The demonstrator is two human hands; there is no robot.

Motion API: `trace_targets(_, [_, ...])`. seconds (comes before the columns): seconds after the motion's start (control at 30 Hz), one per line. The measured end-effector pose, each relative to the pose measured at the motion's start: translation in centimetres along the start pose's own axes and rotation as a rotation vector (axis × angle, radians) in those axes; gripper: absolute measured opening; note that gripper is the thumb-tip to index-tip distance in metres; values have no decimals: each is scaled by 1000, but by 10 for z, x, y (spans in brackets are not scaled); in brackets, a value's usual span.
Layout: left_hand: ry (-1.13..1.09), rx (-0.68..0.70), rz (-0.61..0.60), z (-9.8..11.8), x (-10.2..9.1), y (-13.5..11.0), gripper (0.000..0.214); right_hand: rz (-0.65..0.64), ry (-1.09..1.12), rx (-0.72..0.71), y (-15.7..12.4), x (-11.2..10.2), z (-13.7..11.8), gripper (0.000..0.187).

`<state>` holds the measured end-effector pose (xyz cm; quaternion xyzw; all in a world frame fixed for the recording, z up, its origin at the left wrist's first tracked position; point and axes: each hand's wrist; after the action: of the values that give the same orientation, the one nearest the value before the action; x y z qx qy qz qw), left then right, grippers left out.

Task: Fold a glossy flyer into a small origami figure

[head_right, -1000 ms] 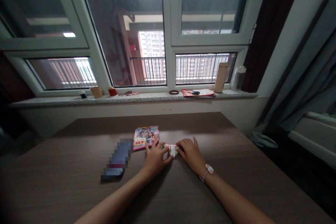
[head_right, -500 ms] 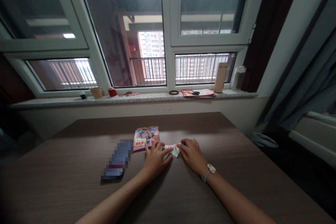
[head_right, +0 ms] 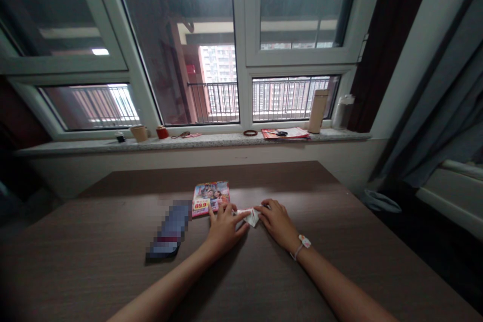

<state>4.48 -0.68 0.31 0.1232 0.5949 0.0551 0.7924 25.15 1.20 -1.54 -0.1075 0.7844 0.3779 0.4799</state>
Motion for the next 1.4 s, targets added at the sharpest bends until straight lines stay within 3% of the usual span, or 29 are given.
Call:
trace_targets(0.27, [-17,0,-13,-2,1,1,31,-29,53,41,2,-13,-4,29])
trace_targets(0.37, [-22,1,-38,-2,2,1,31,-54,123,-14,2,-17,1,17])
trace_targets(0.57, [0,17,-90,-3,-2,2,33,-156,256,-100,1,-18,12,19])
trace_targets(0.9, [15,4,-108,-3,-8,2,35,-150,178,-115,4,-25,8,20])
trace_targets(1.4, [-22,34,-62,-1,-4,-1,31,-126,53,-55,5,-16,2,23])
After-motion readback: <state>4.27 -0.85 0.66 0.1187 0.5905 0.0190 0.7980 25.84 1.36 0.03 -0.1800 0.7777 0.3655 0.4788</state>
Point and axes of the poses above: each hand's wrist, its own y-axis towards the middle knuckle, its own x-axis out of the palm, z = x × y, and after that the axes turned 14 degrees about -x, right-handed
